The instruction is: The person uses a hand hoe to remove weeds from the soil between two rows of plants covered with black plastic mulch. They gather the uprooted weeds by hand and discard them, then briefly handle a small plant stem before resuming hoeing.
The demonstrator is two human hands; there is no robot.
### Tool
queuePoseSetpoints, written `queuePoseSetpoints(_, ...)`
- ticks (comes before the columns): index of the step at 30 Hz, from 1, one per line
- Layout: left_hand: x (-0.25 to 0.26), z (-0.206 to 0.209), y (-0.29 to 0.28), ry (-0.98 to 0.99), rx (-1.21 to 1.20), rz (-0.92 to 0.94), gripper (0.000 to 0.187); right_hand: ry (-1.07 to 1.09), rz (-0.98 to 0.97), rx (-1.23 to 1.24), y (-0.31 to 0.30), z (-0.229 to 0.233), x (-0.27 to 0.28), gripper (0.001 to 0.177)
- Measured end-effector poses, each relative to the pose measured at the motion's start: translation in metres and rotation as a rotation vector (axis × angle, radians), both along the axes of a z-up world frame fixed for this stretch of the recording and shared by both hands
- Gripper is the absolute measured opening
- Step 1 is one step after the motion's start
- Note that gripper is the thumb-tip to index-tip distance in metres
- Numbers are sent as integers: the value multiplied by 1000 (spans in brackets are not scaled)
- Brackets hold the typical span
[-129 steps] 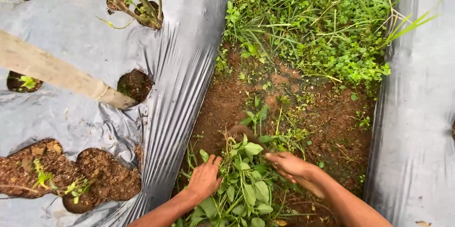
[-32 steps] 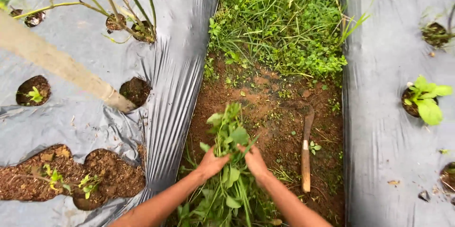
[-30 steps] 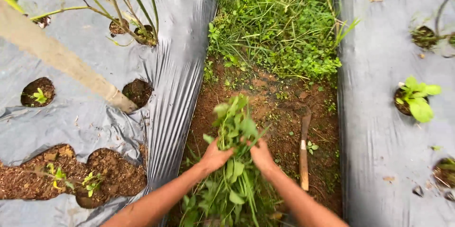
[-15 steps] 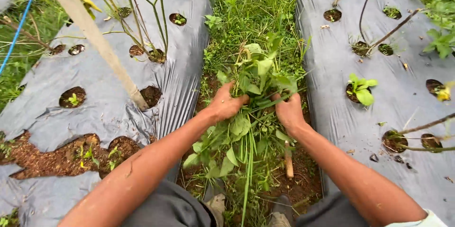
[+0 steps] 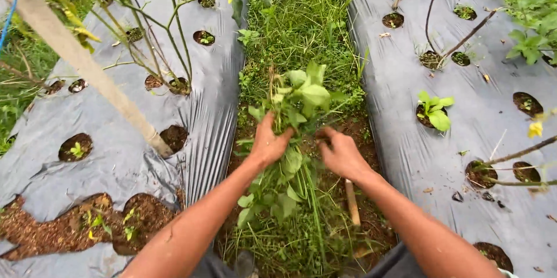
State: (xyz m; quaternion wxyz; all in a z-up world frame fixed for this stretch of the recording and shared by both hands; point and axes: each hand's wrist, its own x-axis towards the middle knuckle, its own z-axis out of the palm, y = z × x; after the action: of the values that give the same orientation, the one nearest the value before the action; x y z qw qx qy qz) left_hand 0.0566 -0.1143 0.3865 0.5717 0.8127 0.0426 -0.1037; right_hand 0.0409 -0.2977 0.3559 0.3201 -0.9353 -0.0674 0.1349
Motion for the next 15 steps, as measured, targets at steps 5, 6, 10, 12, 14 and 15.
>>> queuePoseSetpoints(5,7,-38,5,-44,257,-182,75,-134,-290,379,18,23,20,29)
queuePoseSetpoints(6,9,-41,6,-38,257,-181,75,-128,-289,378,21,25,22,29)
queuePoseSetpoints(10,10,-52,8,-108,473,-318,72,-272,-319,460,31,39,25,37)
queuePoseSetpoints(12,11,-62,10,-143,486,-336,74,-330,-317,504,28,39,31,26)
queuePoseSetpoints(14,13,-74,11,-168,535,-359,74,-459,-234,445,18,29,41,24)
queuePoseSetpoints(15,14,-86,11,-160,533,-363,74,-452,-237,443,17,34,39,24)
